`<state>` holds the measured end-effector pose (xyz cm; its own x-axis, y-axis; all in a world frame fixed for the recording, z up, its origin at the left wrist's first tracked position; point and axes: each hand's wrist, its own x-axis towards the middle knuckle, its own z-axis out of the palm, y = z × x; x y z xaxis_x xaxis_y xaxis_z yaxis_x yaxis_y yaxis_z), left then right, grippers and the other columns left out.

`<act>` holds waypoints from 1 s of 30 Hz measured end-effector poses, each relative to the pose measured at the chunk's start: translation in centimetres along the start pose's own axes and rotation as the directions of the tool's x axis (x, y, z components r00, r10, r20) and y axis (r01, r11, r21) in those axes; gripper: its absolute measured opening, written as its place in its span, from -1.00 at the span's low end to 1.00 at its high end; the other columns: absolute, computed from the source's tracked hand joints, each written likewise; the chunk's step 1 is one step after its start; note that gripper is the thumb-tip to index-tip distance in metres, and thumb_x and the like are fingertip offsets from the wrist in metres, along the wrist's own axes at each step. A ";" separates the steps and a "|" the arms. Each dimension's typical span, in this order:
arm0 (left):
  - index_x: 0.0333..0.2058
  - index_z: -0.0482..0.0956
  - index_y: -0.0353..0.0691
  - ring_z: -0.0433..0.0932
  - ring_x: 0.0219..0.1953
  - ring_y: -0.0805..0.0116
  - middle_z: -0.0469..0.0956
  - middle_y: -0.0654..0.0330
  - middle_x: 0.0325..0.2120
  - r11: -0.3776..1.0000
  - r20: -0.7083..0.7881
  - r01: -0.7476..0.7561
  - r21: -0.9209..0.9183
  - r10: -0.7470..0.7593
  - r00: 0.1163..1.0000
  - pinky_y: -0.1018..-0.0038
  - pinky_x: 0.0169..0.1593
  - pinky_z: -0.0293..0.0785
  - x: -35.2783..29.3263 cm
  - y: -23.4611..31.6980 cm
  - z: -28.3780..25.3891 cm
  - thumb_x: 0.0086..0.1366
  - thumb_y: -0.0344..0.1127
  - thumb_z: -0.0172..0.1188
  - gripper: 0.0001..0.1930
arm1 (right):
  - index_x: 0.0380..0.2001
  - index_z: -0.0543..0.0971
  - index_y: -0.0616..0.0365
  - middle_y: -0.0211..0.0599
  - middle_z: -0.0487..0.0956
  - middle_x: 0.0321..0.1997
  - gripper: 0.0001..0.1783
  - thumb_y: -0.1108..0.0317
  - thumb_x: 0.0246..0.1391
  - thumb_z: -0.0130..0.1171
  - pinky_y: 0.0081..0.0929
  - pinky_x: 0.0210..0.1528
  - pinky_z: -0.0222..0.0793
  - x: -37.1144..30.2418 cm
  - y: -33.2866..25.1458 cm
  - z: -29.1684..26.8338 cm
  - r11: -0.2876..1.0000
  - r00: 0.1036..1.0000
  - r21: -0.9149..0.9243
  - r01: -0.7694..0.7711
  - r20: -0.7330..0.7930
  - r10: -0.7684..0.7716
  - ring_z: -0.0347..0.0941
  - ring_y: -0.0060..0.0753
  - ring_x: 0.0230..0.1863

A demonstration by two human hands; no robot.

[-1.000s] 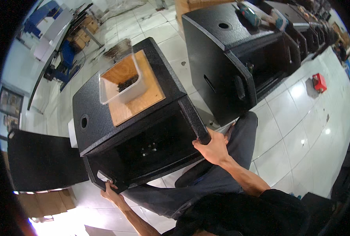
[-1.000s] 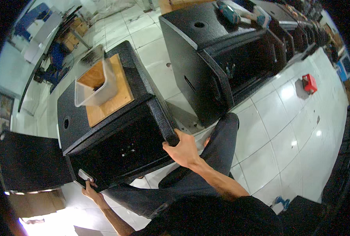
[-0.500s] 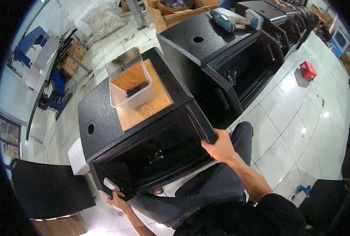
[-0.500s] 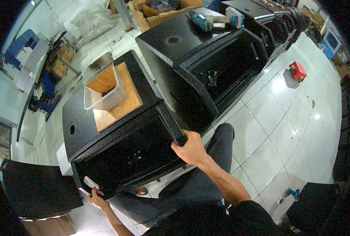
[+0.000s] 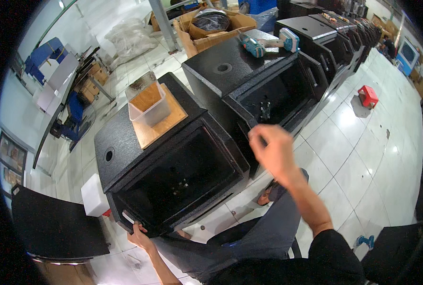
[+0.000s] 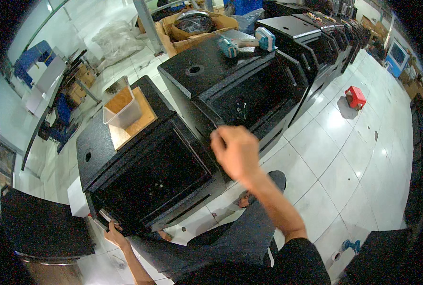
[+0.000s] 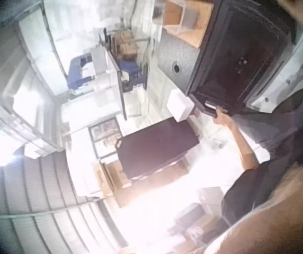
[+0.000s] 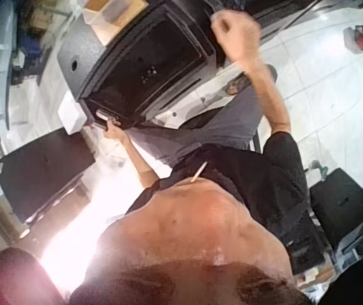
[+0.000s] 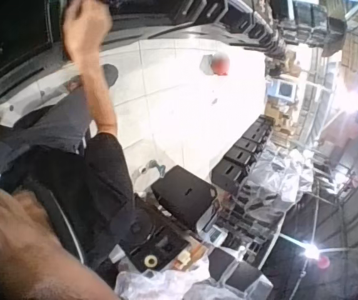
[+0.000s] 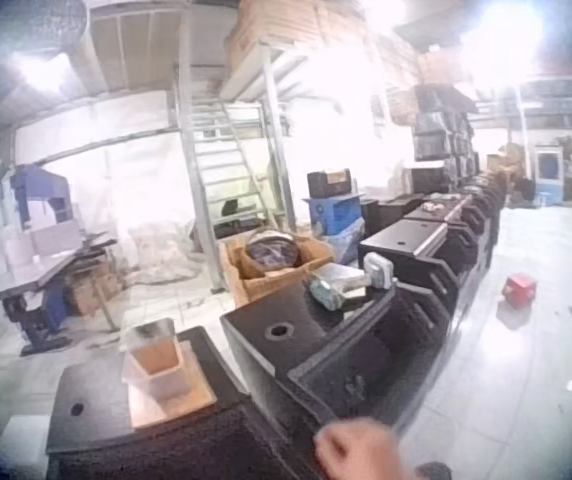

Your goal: The person sits on the floor and uses a cordless drill to attach screws to the interior of black speaker cabinets. They handle a small container of screws, position speaker panels, and fasten components inside the cabinets.

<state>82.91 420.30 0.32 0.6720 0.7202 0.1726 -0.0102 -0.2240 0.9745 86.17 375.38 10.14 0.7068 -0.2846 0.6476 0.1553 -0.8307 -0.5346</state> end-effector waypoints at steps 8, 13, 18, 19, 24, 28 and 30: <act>-0.52 0.44 -0.31 0.27 -0.72 0.50 0.37 0.24 -0.71 0.999 -0.010 0.021 0.050 -0.021 1.000 0.54 -0.58 0.15 -0.2 0.4 -0.1 0.13 -0.32 0.19 -0.81 | -0.38 0.55 0.37 0.17 0.56 -0.32 -0.78 0.39 -0.03 0.19 -0.16 -0.08 0.44 16.1 12.5 -6.7 0.799 0.972 -0.598 0.070 0.220 0.080 0.51 0.11 -0.17; -0.52 0.45 -0.33 0.27 -0.73 0.50 0.37 0.23 -0.72 0.997 -0.037 0.033 0.069 -0.031 0.999 0.54 -0.59 0.15 -0.9 1.2 0.6 0.15 -0.33 0.17 -0.81 | 0.04 0.36 0.44 0.14 0.39 0.12 -0.44 0.43 -0.07 0.19 -0.12 0.19 0.25 24.8 19.2 -1.8 0.515 0.923 -0.779 0.358 0.378 -0.070 0.36 0.03 0.15; -0.53 0.43 -0.44 0.28 -0.72 0.49 0.39 0.18 -0.73 0.994 -0.080 0.033 0.104 -0.025 0.996 0.52 -0.59 0.18 -0.3 -0.7 -0.9 0.15 -0.35 0.18 -0.76 | 0.30 0.08 0.26 0.05 0.24 0.31 -0.20 0.50 -0.03 0.13 -0.17 0.29 0.15 31.6 21.7 4.1 0.671 0.892 -0.688 0.276 0.443 0.088 0.18 -0.08 0.33; -0.56 0.43 -0.44 0.30 -0.72 0.48 0.40 0.18 -0.72 0.993 -0.143 0.104 0.061 -0.094 0.985 0.52 -0.59 0.19 -0.4 0.0 -0.1 0.16 -0.37 0.19 -0.76 | 0.32 0.05 0.20 0.06 0.26 0.30 -0.15 0.55 -0.08 0.13 -0.20 0.26 0.19 32.4 23.2 4.9 0.733 0.868 -0.607 0.307 0.494 0.046 0.20 -0.10 0.31; -0.53 0.44 -0.39 0.32 -0.71 0.49 0.40 0.21 -0.72 0.997 -0.050 0.039 0.073 -0.036 0.998 0.54 -0.58 0.21 -0.8 2.7 0.5 0.16 -0.39 0.16 -0.82 | 0.35 -0.06 0.12 0.10 0.40 0.14 0.08 0.71 -0.28 0.19 -0.16 0.16 0.29 31.5 24.5 5.2 0.742 0.779 -0.514 0.431 0.627 -0.018 0.31 0.03 0.18; -0.53 0.46 -0.38 0.34 -0.69 0.48 0.41 0.21 -0.72 0.991 0.006 0.065 0.119 -0.066 0.998 0.52 -0.55 0.25 -0.7 2.0 -0.5 0.15 -0.39 0.16 -0.83 | 0.31 0.05 0.12 -0.07 0.39 0.13 0.03 0.64 -0.29 0.28 -0.11 0.15 0.25 29.3 23.7 4.8 0.602 0.834 -0.613 0.512 0.522 -0.179 0.31 0.04 0.15; -0.48 0.47 -0.36 0.36 -0.67 0.47 0.46 0.19 -0.70 0.980 0.071 0.169 0.108 -0.177 0.982 0.51 -0.45 0.32 -0.4 2.6 -1.1 0.15 -0.36 0.17 -0.84 | 0.28 0.12 0.12 -0.12 0.38 0.15 -0.01 0.60 -0.30 0.32 -0.10 0.14 0.24 27.6 21.7 4.9 0.606 0.884 -0.671 0.428 0.451 -0.125 0.31 -0.02 0.16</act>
<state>81.82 420.16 2.92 0.7142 0.6998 -0.0131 0.1830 -0.1686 0.9685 112.38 351.83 13.75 0.9165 0.0678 0.3941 -0.0664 -0.9460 0.3173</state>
